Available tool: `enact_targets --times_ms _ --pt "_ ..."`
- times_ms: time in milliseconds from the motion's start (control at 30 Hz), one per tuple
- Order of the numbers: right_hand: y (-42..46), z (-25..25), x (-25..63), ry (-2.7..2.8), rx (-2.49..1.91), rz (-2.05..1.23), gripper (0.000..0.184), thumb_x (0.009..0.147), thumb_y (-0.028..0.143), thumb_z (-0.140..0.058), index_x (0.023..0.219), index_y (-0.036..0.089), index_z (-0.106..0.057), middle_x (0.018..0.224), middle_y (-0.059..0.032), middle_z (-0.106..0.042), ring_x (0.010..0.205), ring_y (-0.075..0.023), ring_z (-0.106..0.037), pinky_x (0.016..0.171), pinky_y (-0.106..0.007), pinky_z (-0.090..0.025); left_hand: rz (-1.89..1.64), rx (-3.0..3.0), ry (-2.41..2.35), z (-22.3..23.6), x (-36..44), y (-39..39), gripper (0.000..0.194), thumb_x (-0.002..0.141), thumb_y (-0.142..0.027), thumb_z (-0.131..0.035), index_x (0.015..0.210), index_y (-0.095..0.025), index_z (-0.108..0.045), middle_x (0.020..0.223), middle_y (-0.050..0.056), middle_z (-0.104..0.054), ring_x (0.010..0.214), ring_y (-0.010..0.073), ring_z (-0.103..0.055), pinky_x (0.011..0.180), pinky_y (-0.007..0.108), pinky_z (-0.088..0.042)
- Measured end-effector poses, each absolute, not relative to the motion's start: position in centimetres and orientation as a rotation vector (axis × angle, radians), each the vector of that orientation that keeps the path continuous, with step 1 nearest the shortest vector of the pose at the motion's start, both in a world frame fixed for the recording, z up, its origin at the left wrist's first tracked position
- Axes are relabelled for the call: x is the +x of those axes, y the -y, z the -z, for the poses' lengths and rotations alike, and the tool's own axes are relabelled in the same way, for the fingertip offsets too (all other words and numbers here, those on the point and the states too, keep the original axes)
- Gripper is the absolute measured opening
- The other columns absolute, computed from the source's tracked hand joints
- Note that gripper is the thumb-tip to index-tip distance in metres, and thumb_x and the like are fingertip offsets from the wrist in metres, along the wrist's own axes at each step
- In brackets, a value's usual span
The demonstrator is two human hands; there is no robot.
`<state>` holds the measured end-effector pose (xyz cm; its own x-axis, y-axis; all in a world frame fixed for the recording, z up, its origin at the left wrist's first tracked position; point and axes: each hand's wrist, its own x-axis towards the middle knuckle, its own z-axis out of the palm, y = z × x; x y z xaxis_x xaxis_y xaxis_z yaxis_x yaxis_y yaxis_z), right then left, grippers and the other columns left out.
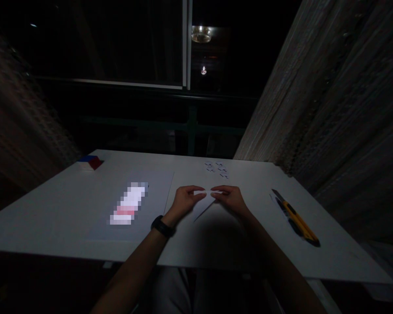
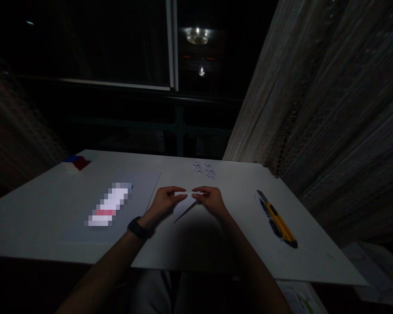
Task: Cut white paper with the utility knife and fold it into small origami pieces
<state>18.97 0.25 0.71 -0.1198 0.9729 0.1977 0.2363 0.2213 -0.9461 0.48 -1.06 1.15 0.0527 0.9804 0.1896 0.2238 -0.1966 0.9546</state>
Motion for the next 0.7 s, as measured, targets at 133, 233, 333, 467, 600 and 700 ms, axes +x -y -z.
enact_targets --times_ms 133,233,333,467,600,700 --pt "-0.21 -0.57 18.86 1.559 -1.171 -0.990 0.037 0.057 0.044 -0.073 0.078 0.013 -0.072 0.059 -0.0051 -0.066 0.051 -0.0164 -0.059 0.049 -0.028 -0.047 -1.206 1.589 -1.214 -1.32 0.55 1.28 0.032 0.061 -0.037 -0.072 0.083 -0.015 -0.074 0.061 0.004 -0.064 0.054 0.0132 -0.050 0.052 0.024 -0.035" --pt "-0.25 -0.50 18.85 1.538 -1.146 -1.003 0.037 0.057 0.044 -0.073 0.077 0.013 -0.073 0.059 -0.0055 -0.067 0.051 -0.0165 -0.060 0.048 -0.028 -0.048 -1.213 1.592 -1.178 -1.35 0.59 1.31 0.029 0.061 -0.036 -0.072 0.082 -0.015 -0.074 0.073 0.007 -0.069 0.062 0.0152 -0.055 0.057 0.025 -0.039" --pt "-0.29 -0.47 18.92 1.531 -1.127 -1.011 0.035 0.057 0.044 -0.073 0.074 0.013 -0.073 0.059 -0.0059 -0.067 0.051 -0.0165 -0.060 0.049 -0.028 -0.048 -1.199 1.587 -1.210 -1.28 0.59 1.28 0.031 0.061 -0.036 -0.072 0.083 -0.014 -0.073 0.064 0.005 -0.066 0.055 0.0132 -0.052 0.053 0.025 -0.037" --pt "-0.40 -0.34 19.06 1.520 -1.105 -1.027 0.034 0.056 0.043 -0.074 0.072 0.013 -0.073 0.060 -0.0060 -0.068 0.052 -0.0163 -0.060 0.050 -0.028 -0.048 -1.159 1.592 -1.244 -1.18 0.49 1.18 0.033 0.062 -0.039 -0.071 0.084 -0.013 -0.073 0.056 0.002 -0.062 0.047 0.0103 -0.045 0.047 0.023 -0.031" --pt "-0.42 -0.42 19.13 1.506 -1.104 -1.027 0.034 0.055 0.043 -0.075 0.071 0.013 -0.073 0.060 -0.0066 -0.068 0.052 -0.0169 -0.060 0.051 -0.029 -0.049 -1.139 1.542 -1.210 -1.00 0.39 0.96 0.036 0.064 -0.041 -0.069 0.085 -0.012 -0.073 0.061 0.005 -0.065 0.050 0.0111 -0.048 0.048 0.023 -0.034" --pt "-0.33 -0.61 19.14 1.531 -1.127 -1.004 0.030 0.056 0.042 -0.074 0.069 0.014 -0.073 0.059 -0.0063 -0.068 0.052 -0.0171 -0.060 0.049 -0.028 -0.048 -1.139 1.517 -1.188 -0.83 0.37 0.80 0.035 0.064 -0.040 -0.070 0.082 -0.011 -0.072 0.069 0.008 -0.068 0.058 0.0145 -0.055 0.055 0.025 -0.039"
